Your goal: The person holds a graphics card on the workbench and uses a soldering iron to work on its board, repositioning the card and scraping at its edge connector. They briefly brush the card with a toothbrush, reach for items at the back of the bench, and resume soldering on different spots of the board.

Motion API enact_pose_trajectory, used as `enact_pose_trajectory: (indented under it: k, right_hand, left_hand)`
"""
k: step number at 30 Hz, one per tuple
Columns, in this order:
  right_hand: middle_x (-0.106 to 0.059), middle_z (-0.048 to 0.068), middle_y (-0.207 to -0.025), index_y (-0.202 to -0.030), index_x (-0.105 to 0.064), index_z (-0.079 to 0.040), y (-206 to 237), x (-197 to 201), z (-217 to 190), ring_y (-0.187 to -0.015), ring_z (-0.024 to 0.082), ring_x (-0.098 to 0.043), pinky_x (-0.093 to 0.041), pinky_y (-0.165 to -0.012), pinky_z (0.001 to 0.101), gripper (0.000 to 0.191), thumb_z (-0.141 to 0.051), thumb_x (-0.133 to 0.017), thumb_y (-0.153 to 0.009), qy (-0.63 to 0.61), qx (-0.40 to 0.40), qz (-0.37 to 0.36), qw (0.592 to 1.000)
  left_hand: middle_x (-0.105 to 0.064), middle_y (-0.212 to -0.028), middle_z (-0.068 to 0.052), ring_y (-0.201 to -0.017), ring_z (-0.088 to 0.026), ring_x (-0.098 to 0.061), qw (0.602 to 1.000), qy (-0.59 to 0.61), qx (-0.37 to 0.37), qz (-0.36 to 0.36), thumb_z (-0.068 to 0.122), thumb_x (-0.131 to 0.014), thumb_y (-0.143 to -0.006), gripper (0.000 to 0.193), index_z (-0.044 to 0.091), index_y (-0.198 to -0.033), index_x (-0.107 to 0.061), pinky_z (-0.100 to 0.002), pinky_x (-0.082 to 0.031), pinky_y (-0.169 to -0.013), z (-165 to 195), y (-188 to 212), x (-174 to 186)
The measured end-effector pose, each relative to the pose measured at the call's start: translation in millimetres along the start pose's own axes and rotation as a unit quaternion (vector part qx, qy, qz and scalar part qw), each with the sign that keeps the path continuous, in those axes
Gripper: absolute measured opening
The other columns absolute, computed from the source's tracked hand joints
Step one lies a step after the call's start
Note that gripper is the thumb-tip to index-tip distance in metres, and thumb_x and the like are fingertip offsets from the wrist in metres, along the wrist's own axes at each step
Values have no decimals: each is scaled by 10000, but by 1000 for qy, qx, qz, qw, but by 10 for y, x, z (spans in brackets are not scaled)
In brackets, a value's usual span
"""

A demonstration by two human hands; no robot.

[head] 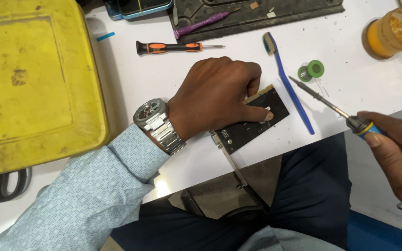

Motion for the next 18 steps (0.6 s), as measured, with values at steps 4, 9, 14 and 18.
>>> enact_pose_trajectory:
  k: [4, 9, 14, 18]
  right_hand:
    - [-558, 104, -587, -1437, -627, -36, -25, -77, 132, -425, 186, -545, -414, -355, 328, 462, -292, -506, -1072, 49, -36, -65, 996]
    - [-586, 105, -570, -1424, -618, -40, -52, -103, 112, -455, 193, -558, -436, -377, 331, 455, -314, -530, -1071, 110, -41, -82, 990]
    - [-590, 97, -575, -1425, -610, -39, -71, -95, -4, -434, 183, -584, -450, -379, 323, 467, -321, -533, -1061, 121, -20, -82, 989]
    - [-599, 103, -569, -1445, -607, -68, -67, -82, -58, -460, 194, -563, -453, -391, 337, 480, -309, -523, -1038, 154, -36, -90, 983]
  left_hand:
    - [-593, -500, 0, -441, -179, -583, 999, 8, 26, -23, 482, -930, -649, 464, 128, -691, -632, -360, -411, -465, -11, -1, -3]
    - [-587, -494, -1, -436, -178, -576, 999, -1, 32, -28, 489, -927, -660, 470, 128, -690, -628, -356, -409, -465, -7, -8, -8]
    - [-588, -497, -2, -438, -176, -576, 1000, 0, 17, -20, 490, -932, -663, 473, 127, -687, -630, -357, -407, -463, -24, -5, -19]
    - [-589, -497, -4, -440, -176, -580, 999, 1, 23, -25, 476, -926, -668, 457, 126, -700, -634, -357, -411, -467, -29, -5, -26]
Point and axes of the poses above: each hand's wrist, its own y-axis away from the middle knuckle, its own x-axis out of the back of the hand, z = x × y, the point moved 1 cm from there along -y, towards the middle knuckle
